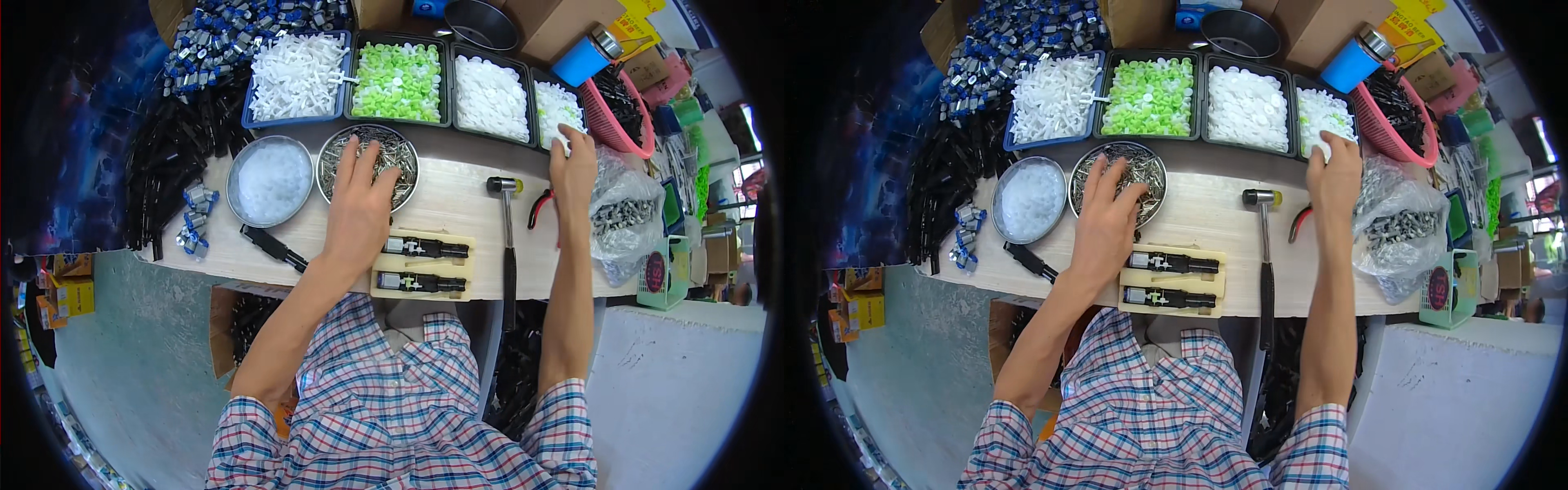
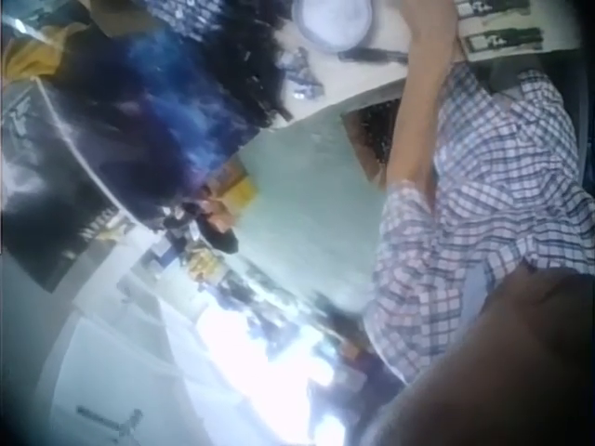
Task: Assembling small toy components using hands and tools at a workstation.
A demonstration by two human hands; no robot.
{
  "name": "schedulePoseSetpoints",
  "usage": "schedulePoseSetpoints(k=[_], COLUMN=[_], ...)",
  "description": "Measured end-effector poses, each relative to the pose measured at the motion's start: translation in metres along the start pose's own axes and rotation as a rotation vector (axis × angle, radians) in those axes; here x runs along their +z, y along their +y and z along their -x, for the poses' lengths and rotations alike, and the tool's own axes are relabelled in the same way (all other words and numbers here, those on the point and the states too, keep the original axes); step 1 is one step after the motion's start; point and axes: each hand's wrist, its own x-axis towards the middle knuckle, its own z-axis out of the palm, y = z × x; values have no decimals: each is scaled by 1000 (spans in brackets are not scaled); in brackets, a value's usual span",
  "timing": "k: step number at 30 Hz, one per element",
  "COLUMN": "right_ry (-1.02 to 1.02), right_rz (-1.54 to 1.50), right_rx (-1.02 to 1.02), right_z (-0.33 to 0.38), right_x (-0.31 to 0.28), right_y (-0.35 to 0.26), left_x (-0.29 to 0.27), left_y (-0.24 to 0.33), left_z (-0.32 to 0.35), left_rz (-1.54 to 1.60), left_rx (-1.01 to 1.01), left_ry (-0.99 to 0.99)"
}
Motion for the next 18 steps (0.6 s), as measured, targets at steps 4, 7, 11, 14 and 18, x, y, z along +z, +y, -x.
schedulePoseSetpoints(k=[4, 7, 11, 14, 18], right_ry=[-219, -214, -177, -205, -204], right_rz=[91, 61, 60, 29, 30], right_rx=[79, 70, 70, 111, 123], right_z=[-27, -35, -41, -49, -49], right_x=[2, 7, 15, 20, 24], right_y=[15, 14, 13, 21, 28], left_x=[2, 2, 2, 4, 6], left_y=[-2, -5, -5, -5, -5], left_z=[-3, -3, -4, -3, -3], left_rz=[5, 24, 7, -9, -5], left_rx=[-68, -100, -83, -70, -54], left_ry=[1, 13, 44, 45, 89])
